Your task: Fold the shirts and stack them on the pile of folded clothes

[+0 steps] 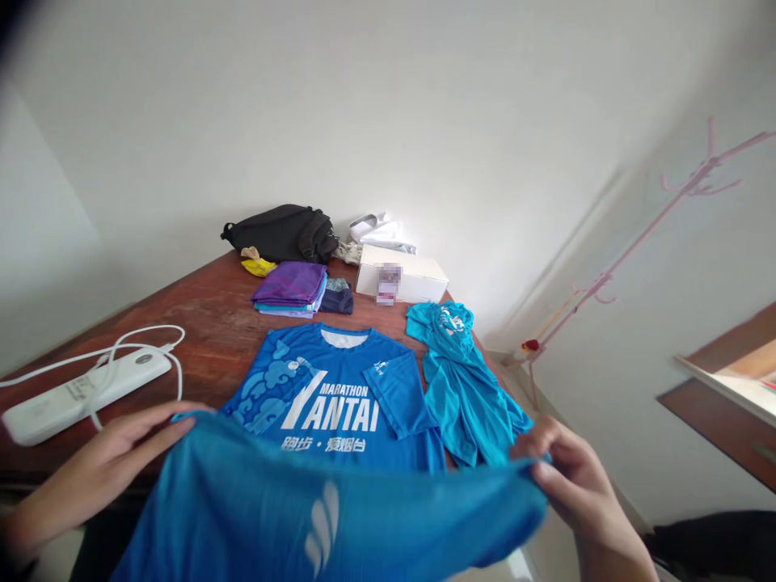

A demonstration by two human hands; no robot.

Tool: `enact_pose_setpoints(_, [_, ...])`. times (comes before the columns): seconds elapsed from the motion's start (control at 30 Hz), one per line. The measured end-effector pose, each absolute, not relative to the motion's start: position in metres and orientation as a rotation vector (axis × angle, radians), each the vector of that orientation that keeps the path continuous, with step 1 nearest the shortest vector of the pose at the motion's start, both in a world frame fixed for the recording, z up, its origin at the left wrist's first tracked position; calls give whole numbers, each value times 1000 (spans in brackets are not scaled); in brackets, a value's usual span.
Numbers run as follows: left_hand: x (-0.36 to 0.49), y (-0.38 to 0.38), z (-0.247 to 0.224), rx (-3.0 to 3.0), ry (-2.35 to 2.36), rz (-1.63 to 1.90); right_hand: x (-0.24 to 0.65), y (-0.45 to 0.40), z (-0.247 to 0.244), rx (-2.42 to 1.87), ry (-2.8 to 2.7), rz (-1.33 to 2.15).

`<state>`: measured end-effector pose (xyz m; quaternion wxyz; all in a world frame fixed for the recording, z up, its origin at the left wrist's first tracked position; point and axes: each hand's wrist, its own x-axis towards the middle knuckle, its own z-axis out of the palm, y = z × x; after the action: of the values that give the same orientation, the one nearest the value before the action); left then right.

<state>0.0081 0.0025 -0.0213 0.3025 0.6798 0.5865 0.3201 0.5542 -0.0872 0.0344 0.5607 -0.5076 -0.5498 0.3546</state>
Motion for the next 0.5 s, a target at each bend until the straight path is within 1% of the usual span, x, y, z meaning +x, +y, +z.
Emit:
enact_pose_setpoints(0.03, [18, 19, -22, 1739, 1538, 976, 550, -71, 36, -1244, -1241, 816])
enact_pose_setpoints(0.1, [35, 52, -22, 1716, 1530, 1107, 541, -37, 36, -1278, -1277, 796])
enact_pose_setpoints(0.17, [47, 82, -18, 1752, 1516, 1181, 534, -4, 33, -1324, -1279, 747])
enact_pose_setpoints(0.27, [51, 123, -12, 1806, 1622, 1258, 531, 47, 20, -1437, -1204, 732])
enact_pose_setpoints(0.37, [45, 163, -9, 1891, 1711, 1248, 534, 102, 0, -1547, -1272, 473])
enact_pose_setpoints(0.43, [43, 187, -11, 1947, 1754, 1172, 535, 137, -15, -1649, -1348, 294])
enact_pose_setpoints(0.5, [42, 209, -17, 2018, 1801, 1042, 534, 167, -30, -1813, -1431, 229])
